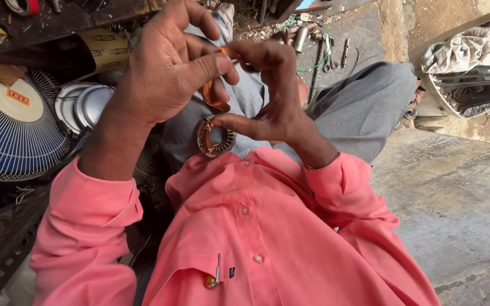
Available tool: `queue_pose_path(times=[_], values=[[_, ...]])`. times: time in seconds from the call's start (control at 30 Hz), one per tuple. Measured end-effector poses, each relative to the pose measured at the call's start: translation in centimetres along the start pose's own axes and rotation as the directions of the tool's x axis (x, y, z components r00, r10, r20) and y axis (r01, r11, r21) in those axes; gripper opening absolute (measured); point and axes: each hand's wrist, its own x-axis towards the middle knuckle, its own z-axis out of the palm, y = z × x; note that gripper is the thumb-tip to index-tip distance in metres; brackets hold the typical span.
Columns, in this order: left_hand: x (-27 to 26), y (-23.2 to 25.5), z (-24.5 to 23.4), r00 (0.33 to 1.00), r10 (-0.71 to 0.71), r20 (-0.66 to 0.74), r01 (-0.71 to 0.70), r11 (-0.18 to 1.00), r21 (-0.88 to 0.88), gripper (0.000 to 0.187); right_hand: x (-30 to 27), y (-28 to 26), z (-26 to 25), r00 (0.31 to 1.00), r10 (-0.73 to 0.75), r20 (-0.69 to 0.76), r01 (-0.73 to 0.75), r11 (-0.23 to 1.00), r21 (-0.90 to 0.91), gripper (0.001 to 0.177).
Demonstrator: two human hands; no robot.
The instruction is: Inserting copper wire coils into a motor stator for rewinding.
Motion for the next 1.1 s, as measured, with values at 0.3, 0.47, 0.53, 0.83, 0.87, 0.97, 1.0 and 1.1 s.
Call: queue_pose_path(times=[0.3, 0.47, 0.53, 0.83, 0.87, 0.97, 1.0, 1.1], values=[[-1.7, 1.3, 0.0, 0.991, -0.056, 0.125, 0.072, 0.989, -0.131, 0.030, 4.1, -3.2, -0.2, 0.722, 0.385, 0.575, -0.682, 0.533, 0.501, 0.055], [-2.4, 3.7, -0.5, 0.988, -0.125, 0.089, 0.136, 0.980, -0.143, 0.038, 3.7, -2.1, -0.2, 0.805, 0.145, 0.576, -0.512, 0.660, 0.550, 0.054], [-2.4, 3.9, -0.5, 0.986, -0.150, 0.079, 0.161, 0.976, -0.150, 0.041, 3.6, -2.1, 0.2, 0.822, 0.110, 0.559, -0.480, 0.662, 0.575, 0.058], [-2.8, 2.5, -1.3, 0.995, -0.048, 0.084, 0.071, 0.949, -0.306, 0.038, 3.7, -3.8, -0.9, 0.759, 0.377, 0.531, -0.607, 0.705, 0.367, 0.031], [-2.8, 2.7, -1.1, 0.996, -0.078, 0.053, 0.092, 0.934, -0.346, 0.038, 3.6, -3.8, -1.5, 0.796, 0.362, 0.485, -0.470, 0.875, 0.116, 0.019], [-3.3, 1.6, 0.0, 0.996, -0.085, -0.034, 0.069, 0.941, -0.330, 0.035, 3.8, -3.8, -2.2, 0.853, 0.343, 0.394, -0.278, 0.936, -0.215, 0.020], [-3.7, 0.9, 0.4, 0.994, -0.058, -0.090, 0.031, 0.962, -0.270, 0.033, 3.9, -3.8, -2.1, 0.874, 0.351, 0.338, -0.266, 0.925, -0.272, 0.022], [-4.1, 0.1, 1.0, 0.986, 0.034, -0.164, -0.065, 0.979, -0.191, 0.028, 4.2, -4.4, -2.0, 0.884, 0.329, 0.332, -0.183, 0.896, -0.404, 0.026]])
